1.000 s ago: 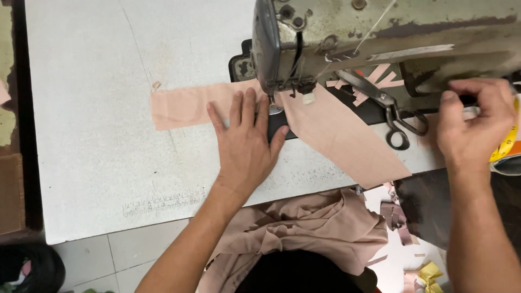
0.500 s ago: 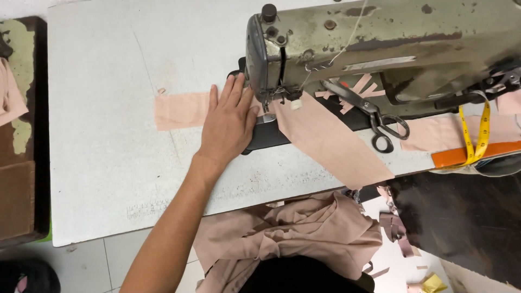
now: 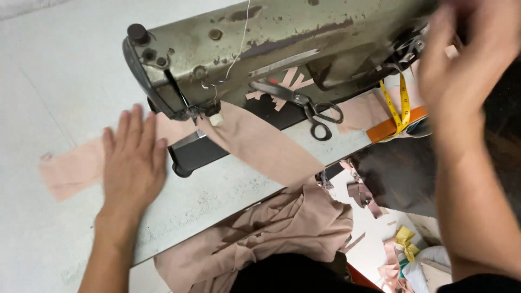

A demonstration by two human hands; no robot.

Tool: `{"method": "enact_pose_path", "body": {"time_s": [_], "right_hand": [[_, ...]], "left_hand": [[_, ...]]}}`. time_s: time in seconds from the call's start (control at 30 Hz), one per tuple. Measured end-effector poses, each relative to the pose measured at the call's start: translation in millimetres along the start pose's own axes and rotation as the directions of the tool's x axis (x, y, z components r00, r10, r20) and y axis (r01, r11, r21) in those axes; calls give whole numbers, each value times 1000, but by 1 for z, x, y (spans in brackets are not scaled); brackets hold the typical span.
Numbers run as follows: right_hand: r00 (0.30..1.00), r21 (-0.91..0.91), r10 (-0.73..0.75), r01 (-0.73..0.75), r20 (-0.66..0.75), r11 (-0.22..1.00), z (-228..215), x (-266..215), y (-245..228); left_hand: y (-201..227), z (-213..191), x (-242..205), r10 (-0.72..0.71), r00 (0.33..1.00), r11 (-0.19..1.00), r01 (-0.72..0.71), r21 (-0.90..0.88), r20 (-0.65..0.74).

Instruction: Cutting thin strips of fabric with scissors and preparing garment pieces at a sewing machine station.

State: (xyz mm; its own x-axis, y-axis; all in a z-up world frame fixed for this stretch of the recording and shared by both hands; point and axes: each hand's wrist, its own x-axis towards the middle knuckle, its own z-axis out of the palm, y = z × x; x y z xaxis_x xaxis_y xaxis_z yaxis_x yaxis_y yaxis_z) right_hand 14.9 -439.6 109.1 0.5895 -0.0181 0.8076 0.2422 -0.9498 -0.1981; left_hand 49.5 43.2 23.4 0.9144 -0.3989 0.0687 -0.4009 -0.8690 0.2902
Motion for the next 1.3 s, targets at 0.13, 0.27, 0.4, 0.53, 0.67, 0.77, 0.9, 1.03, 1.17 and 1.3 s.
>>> {"method": "enact_pose_path", "body": {"time_s": [0.13,0.27,0.4,0.53,0.67,0.77,0.9,1.03,1.17,1.3], "right_hand": [[781,-70,49,-7,622,998,5,-67,-103],[775,-76,6,53,632,996,37,-96,-87],[645,-93,240,-254,726,963,29,-82,-101],[212,163,488,-976,847,142,8,-99,-110],[175,232,373,-966,911,-114,-27,-154,-163],[55,74,86,-967,995,-244,-19,-193,-204],[16,-146,-300,-848,954,-509,25,-190,-260],[4,-1,-61,-996,998,-86,52,-150,-291],[97,127,-112,-945,989,302,56,-126,-310],[116,137,-80,-928,990,346,58,-122,-318]], "left_hand": [[-45,9,-44,-64,994,997,67,38,-91],[-70,15,-88,-73,977,984,104,145,-199],[-67,15,-133,-167,955,964,210,162,-245],[-35,5,-151,-246,926,962,270,44,-286],[-30,14,-162,-225,904,967,254,34,-364],[-25,15,-161,-243,886,960,277,31,-395],[-20,17,-164,-245,875,957,287,39,-418],[-20,19,-165,-252,864,956,293,29,-435],[-21,17,-165,-253,866,954,298,39,-431],[-21,17,-165,-256,869,953,300,39,-424]]}}
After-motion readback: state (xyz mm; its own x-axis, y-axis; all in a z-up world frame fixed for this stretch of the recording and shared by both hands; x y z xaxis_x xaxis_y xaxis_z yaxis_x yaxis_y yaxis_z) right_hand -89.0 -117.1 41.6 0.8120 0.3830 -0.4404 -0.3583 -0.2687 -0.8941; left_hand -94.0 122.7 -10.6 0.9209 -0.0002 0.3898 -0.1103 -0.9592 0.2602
